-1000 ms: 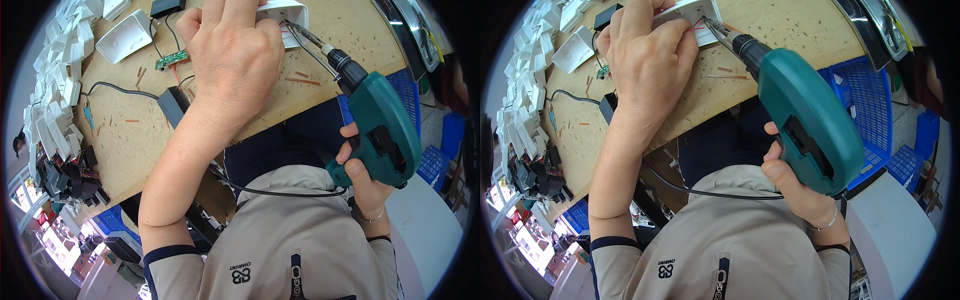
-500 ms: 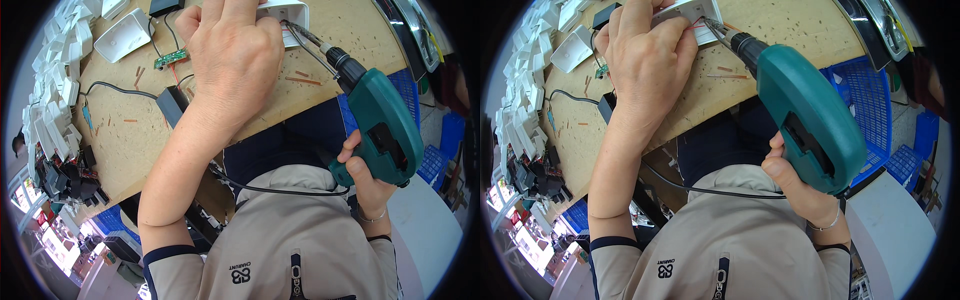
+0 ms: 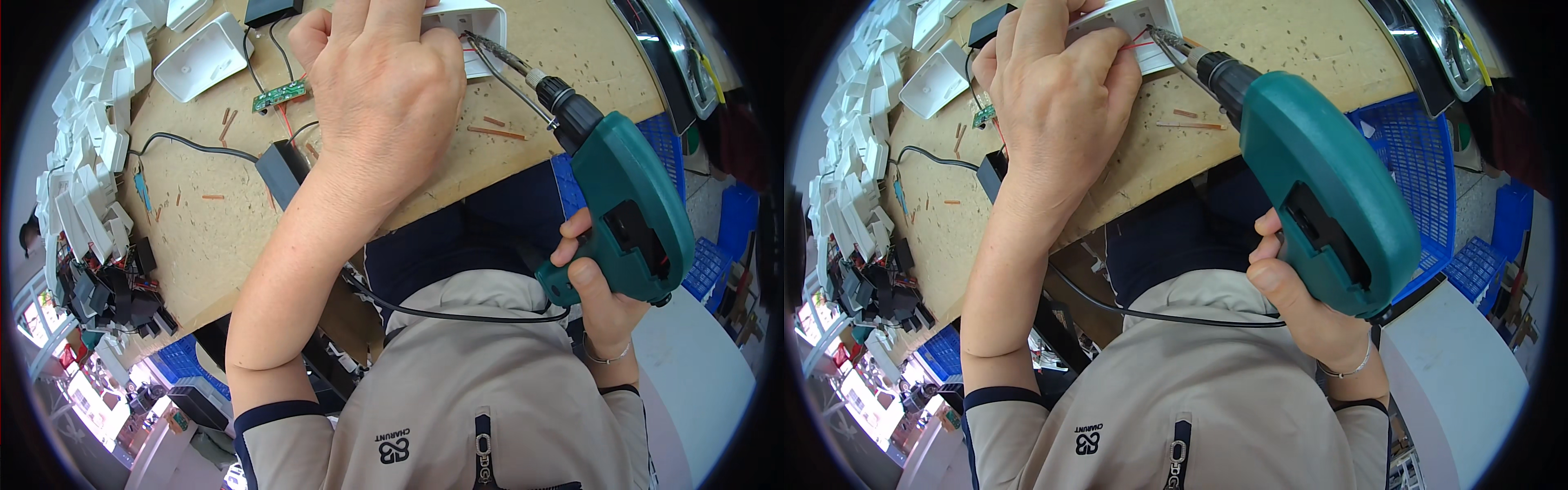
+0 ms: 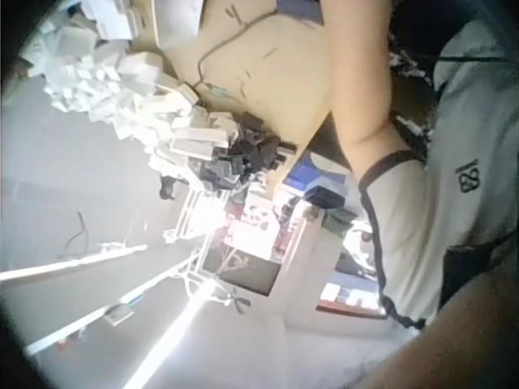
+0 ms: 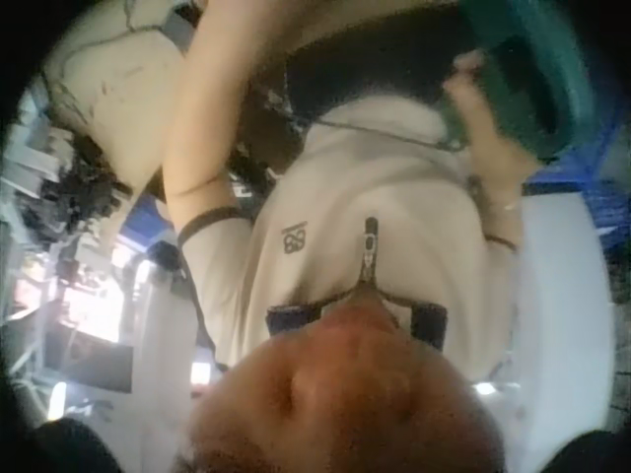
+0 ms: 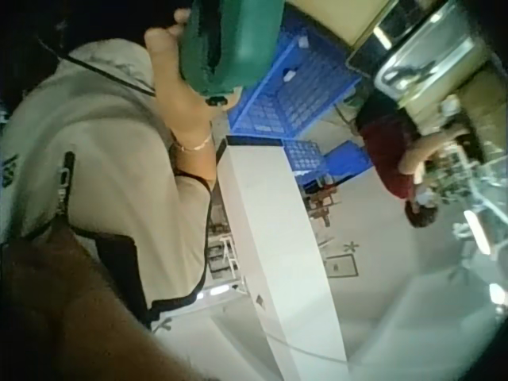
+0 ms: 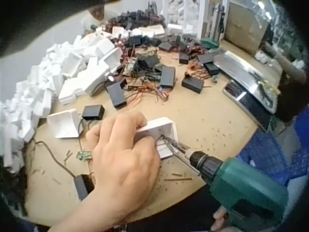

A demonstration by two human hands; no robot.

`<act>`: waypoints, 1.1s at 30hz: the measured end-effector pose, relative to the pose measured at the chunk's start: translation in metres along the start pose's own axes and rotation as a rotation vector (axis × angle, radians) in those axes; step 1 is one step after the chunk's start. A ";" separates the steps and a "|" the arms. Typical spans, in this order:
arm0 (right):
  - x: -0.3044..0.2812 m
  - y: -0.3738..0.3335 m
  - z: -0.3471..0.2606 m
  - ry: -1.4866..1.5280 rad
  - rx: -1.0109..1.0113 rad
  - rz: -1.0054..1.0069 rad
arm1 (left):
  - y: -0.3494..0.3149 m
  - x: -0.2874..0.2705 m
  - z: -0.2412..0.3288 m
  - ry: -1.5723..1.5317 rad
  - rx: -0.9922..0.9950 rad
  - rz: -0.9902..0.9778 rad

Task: Soldering wires onto small electronic components housed in white plastic casings at a manual workstation.

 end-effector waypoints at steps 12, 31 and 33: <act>-0.003 -0.001 0.000 -0.056 0.042 -0.014 | -0.005 -0.003 -0.002 -0.003 -0.064 -0.080; 0.001 -0.002 -0.002 -0.042 0.019 -0.002 | 0.000 -0.002 0.000 0.032 0.014 -0.041; 0.003 -0.001 -0.003 0.011 0.007 0.009 | 0.000 -0.003 0.000 0.027 0.010 -0.043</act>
Point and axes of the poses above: each hand's wrist, its own y-axis towards the middle knuckle, its own x-axis out of the palm, z = x × y, the point moved 3 cm from there along y, towards the middle knuckle, and after that the axes turned 3 degrees about -z, right-handed, at the moved point
